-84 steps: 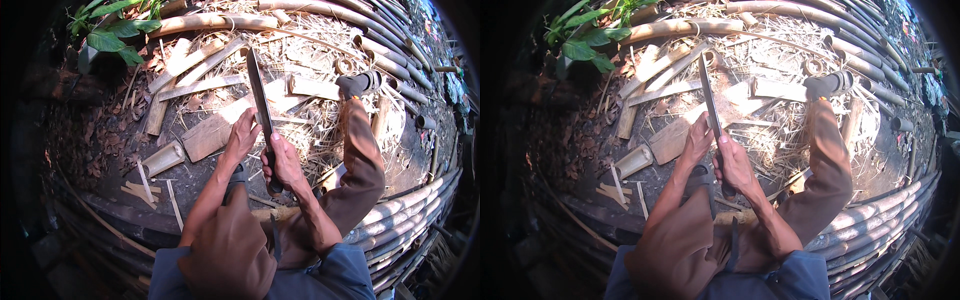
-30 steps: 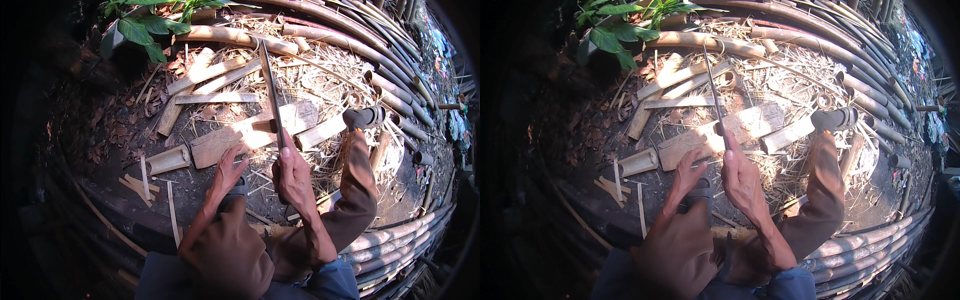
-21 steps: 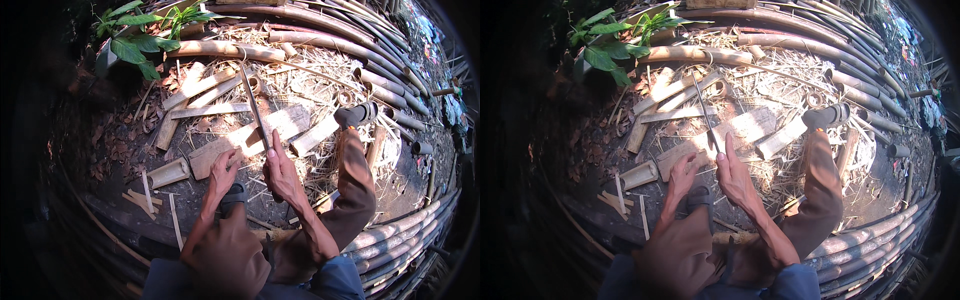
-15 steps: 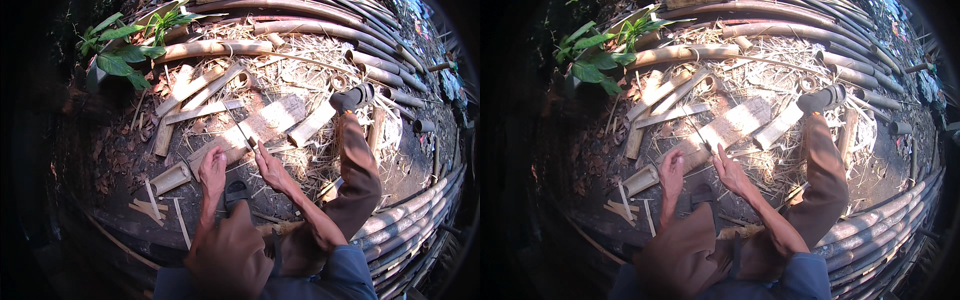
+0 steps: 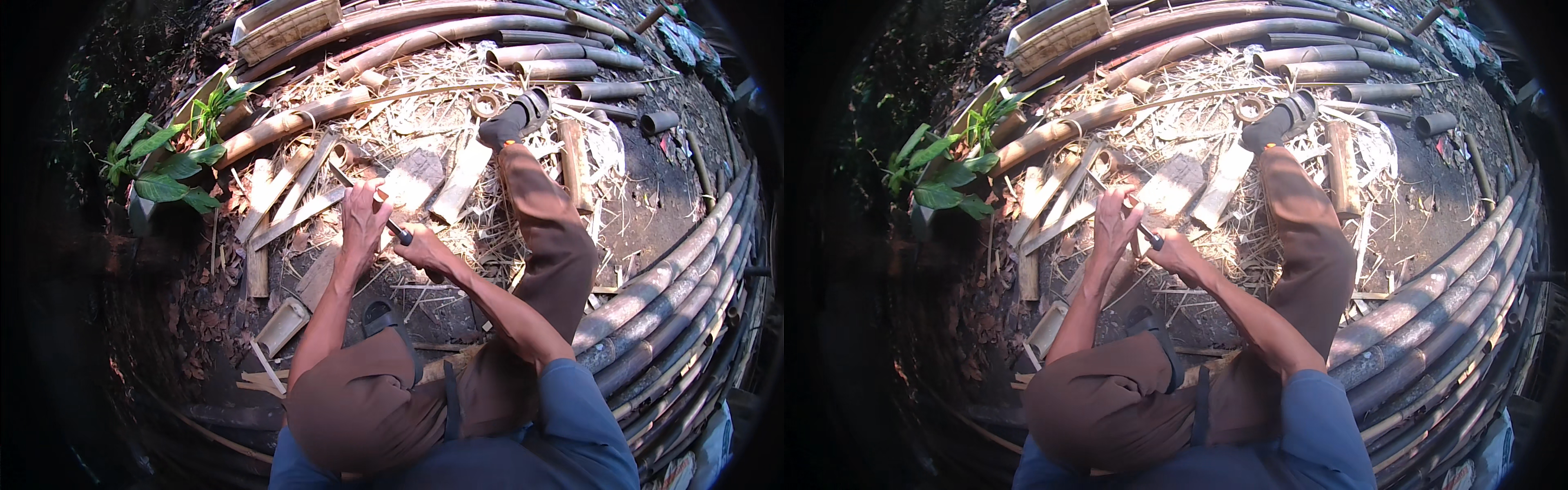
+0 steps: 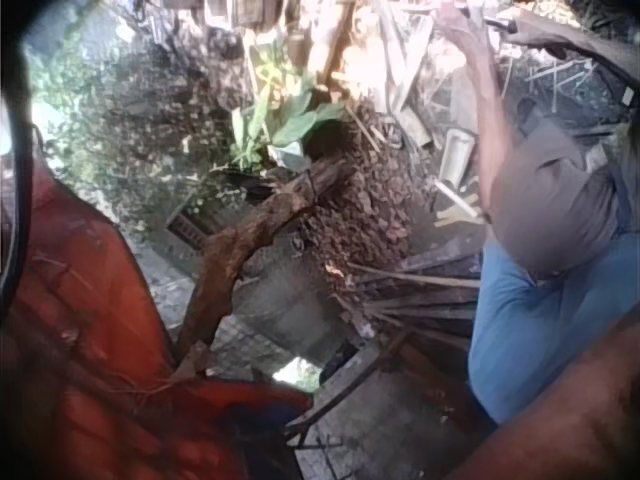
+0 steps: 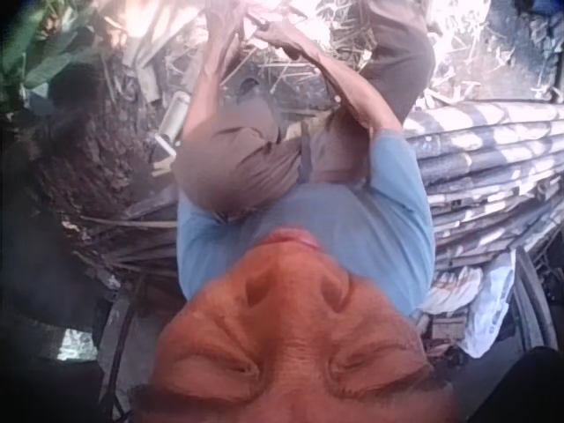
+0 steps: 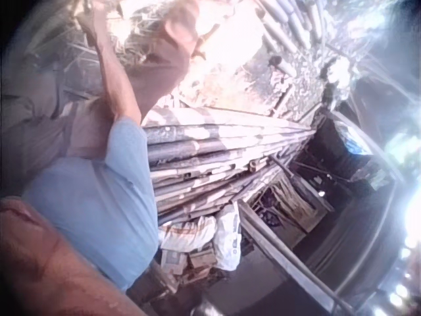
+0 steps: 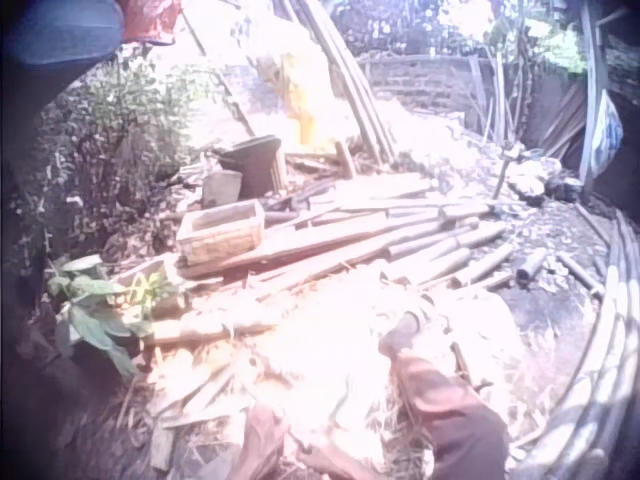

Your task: The person sits on the ground and uses a machete to split bamboo pieces into smaller strips. They repeatedly position bamboo segments, strike them with the machete, and separate the resulting pieces.

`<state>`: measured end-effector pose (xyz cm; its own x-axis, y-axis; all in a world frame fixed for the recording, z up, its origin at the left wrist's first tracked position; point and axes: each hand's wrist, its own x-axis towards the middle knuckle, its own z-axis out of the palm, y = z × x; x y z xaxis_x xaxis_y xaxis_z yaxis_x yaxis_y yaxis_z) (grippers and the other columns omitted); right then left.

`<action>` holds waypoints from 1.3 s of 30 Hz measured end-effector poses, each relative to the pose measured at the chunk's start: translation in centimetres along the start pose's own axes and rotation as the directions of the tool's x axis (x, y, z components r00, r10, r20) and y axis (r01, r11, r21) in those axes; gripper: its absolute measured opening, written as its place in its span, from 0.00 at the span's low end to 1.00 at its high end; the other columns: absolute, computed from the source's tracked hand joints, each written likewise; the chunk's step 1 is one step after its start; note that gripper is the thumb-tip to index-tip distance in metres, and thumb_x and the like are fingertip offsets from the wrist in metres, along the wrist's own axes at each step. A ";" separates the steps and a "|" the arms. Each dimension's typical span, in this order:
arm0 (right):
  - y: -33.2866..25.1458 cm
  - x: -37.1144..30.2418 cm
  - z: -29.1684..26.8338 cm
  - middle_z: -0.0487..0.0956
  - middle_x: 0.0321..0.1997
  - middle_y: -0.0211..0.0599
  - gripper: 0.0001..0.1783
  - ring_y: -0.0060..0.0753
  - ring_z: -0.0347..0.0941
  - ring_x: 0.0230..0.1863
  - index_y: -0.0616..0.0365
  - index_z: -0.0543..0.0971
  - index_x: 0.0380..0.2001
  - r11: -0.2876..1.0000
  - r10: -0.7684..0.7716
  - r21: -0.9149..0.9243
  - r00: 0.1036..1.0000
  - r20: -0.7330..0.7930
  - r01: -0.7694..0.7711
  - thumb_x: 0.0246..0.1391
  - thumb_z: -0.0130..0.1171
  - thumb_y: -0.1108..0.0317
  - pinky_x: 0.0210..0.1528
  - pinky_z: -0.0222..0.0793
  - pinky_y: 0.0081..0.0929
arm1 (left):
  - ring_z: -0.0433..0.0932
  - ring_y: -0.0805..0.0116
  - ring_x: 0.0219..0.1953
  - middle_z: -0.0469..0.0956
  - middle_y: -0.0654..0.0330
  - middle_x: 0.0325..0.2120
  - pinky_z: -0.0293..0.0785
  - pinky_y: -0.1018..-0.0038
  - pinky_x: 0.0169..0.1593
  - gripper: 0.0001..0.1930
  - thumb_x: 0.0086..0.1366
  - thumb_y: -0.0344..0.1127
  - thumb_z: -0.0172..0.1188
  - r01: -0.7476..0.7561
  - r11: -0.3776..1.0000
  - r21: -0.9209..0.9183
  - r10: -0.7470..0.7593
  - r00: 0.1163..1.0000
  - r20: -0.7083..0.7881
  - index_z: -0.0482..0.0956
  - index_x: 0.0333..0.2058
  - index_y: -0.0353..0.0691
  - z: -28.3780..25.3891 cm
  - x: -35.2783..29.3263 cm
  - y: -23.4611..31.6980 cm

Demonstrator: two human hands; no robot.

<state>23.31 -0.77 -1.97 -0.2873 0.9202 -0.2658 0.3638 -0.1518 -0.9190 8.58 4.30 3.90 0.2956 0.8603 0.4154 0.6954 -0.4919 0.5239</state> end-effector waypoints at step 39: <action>7.8 3.5 3.2 0.81 0.33 0.52 0.21 0.49 0.80 0.37 0.63 0.77 0.41 0.699 0.040 -0.689 0.952 0.303 0.190 0.52 0.58 0.56 0.38 0.77 0.38 | 0.70 0.74 0.27 0.74 0.61 0.25 0.69 0.73 0.32 0.11 0.63 0.35 0.62 0.215 0.942 -0.258 -0.165 0.965 0.203 0.74 0.39 0.37 3.2 2.6 -3.6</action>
<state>22.34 0.15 -11.00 -0.5276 0.7606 -0.3782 0.8104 0.3172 -0.4926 8.91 8.75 0.74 0.3039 0.9386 0.1633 0.5494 -0.3127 0.7748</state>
